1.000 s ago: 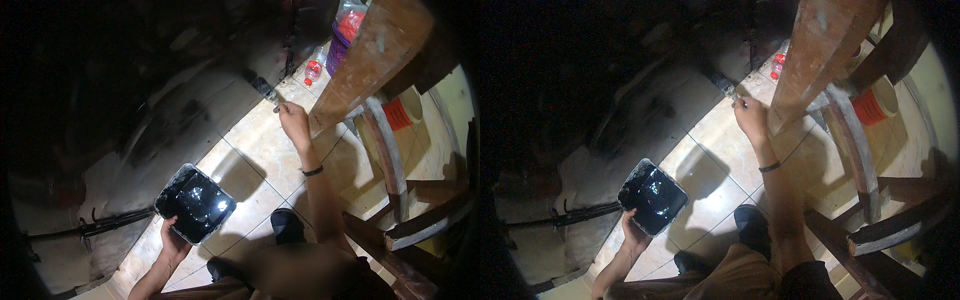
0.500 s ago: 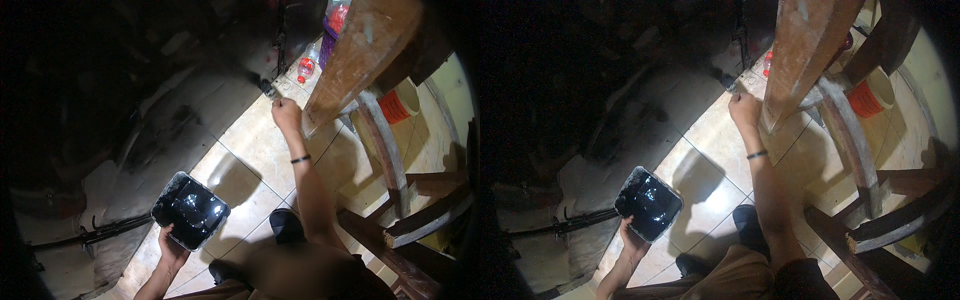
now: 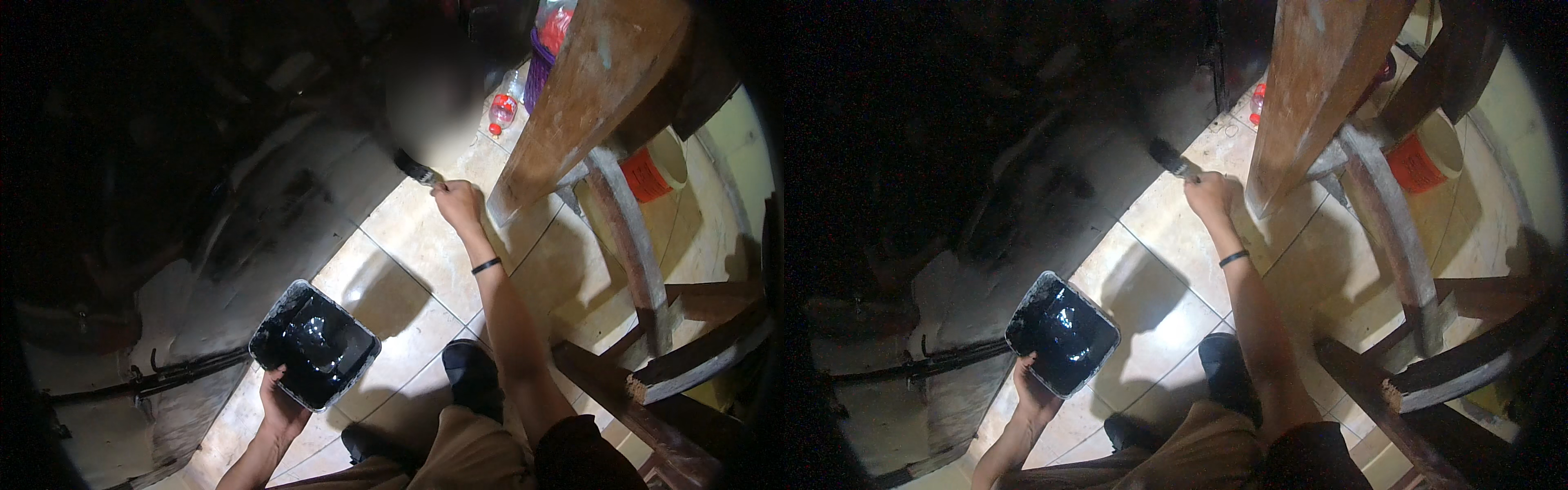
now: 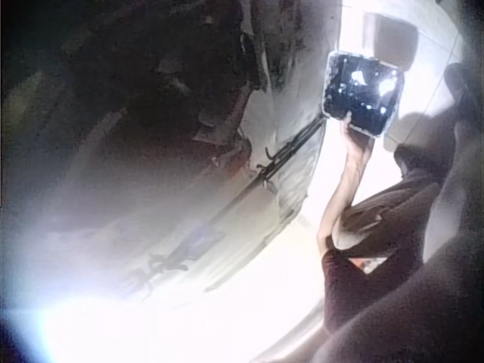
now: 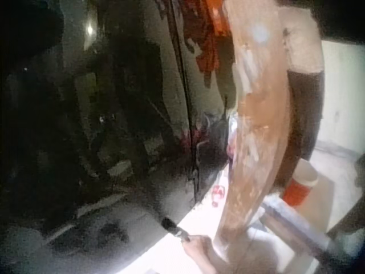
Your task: The person paints a metal gate with black paint using a brush, dipping the brush into a container of paint and applying it to the horizontal and vertical bars of the gate.
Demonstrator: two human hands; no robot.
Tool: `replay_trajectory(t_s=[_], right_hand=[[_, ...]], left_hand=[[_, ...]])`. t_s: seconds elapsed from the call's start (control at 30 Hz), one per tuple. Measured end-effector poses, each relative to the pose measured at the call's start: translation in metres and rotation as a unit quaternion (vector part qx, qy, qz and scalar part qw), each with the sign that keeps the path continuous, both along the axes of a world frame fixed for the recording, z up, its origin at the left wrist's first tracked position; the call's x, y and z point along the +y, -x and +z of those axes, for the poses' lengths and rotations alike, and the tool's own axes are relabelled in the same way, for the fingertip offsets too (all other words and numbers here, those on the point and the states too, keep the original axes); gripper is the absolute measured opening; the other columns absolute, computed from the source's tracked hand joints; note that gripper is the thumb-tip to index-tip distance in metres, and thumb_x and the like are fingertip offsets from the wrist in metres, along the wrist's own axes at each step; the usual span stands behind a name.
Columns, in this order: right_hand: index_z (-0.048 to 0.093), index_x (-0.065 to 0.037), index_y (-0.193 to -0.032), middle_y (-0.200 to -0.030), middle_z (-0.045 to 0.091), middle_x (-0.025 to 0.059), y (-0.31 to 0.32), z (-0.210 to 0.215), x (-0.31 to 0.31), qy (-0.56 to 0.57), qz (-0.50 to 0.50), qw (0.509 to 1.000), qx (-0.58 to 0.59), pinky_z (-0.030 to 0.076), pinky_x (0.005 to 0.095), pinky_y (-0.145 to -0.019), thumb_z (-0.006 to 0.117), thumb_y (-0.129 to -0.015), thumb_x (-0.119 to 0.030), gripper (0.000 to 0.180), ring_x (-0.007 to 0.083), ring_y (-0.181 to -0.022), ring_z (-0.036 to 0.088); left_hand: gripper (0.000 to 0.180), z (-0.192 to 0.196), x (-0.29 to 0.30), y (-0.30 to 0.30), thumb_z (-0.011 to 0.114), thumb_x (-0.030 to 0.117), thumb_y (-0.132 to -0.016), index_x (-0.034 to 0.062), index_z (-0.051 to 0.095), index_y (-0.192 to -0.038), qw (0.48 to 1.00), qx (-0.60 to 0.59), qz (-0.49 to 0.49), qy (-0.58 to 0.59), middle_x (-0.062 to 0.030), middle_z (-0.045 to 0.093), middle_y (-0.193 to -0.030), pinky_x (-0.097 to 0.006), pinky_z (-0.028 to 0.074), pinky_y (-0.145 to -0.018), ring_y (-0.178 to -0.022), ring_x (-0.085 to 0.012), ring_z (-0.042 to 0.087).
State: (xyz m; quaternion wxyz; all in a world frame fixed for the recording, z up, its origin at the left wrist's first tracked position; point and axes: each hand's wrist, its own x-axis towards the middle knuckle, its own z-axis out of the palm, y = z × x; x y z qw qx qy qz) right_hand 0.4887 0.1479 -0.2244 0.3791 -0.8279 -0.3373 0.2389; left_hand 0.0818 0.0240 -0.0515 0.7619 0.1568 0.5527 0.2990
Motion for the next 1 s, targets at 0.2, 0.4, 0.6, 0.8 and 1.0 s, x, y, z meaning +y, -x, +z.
replay_trajectory(t_s=[0.2, 0.4, 0.6, 0.8, 1.0], right_hand=[[0.077, -0.001, -0.088, -0.075, 0.07, 0.0227, 0.014, 0.018, -0.016, -0.167, -0.013, 0.977, 0.133, 0.051, 0.0412, -0.066, 0.062, -0.093, -0.025, 0.028, 0.0332, -0.066, 0.067], [0.074, 0.003, -0.085, -0.071, 0.067, 0.0253, 0.017, -0.007, -0.003, -0.096, -0.007, 0.994, 0.06, 0.049, 0.0443, -0.066, 0.065, -0.093, -0.028, 0.033, 0.0352, -0.065, 0.066], [0.078, -0.003, -0.096, -0.063, 0.059, 0.0043, 0.025, 0.067, -0.013, -0.229, -0.029, 0.956, 0.183, 0.039, 0.028, -0.056, 0.064, -0.097, -0.026, 0.027, 0.0073, -0.058, 0.048], [0.079, -0.009, -0.087, -0.065, 0.067, 0.0109, 0.002, -0.028, -0.003, -0.105, -0.075, 0.991, 0.033, 0.047, 0.0364, -0.061, 0.063, -0.095, -0.035, 0.032, 0.0227, -0.059, 0.061], [0.071, 0.001, -0.076, -0.074, 0.065, 0.0275, -0.006, 0.013, 0.015, -0.087, -0.114, 0.99, -0.016, 0.05, 0.0484, -0.066, 0.065, -0.088, -0.035, 0.038, 0.0429, -0.067, 0.066]], left_hand=[[0.062, -0.001, -0.004, 0.007, 0.066, 0.041, -0.082, 0.0126, 0.058, -0.137, 1.0, -0.012, 0.02, 0.002, -0.0072, 0.062, -0.136, -0.047, 0.047, -0.107, -0.124, -0.0293, 0.06], [0.064, 0.0, 0.003, 0.002, 0.066, 0.041, -0.083, 0.0129, 0.056, -0.139, 1.0, -0.011, 0.004, 0.0, -0.0074, 0.061, -0.138, -0.048, 0.045, -0.109, -0.125, -0.0294, 0.059], [0.064, 0.001, -0.005, 0.01, 0.065, 0.041, -0.083, 0.0133, 0.054, -0.139, 1.0, -0.009, 0.02, 0.003, -0.0066, 0.061, -0.137, -0.049, 0.043, -0.111, -0.127, -0.0286, 0.057], [0.065, 0.001, -0.001, 0.007, 0.067, 0.04, -0.081, 0.0128, 0.056, -0.139, 1.0, -0.012, 0.013, 0.005, -0.0078, 0.061, -0.137, -0.048, 0.046, -0.109, -0.125, -0.0298, 0.059], [0.065, 0.003, -0.002, 0.007, 0.065, 0.04, -0.082, 0.0125, 0.055, -0.139, 1.0, -0.011, 0.011, 0.006, -0.008, 0.061, -0.138, -0.048, 0.046, -0.109, -0.126, -0.0303, 0.058]])
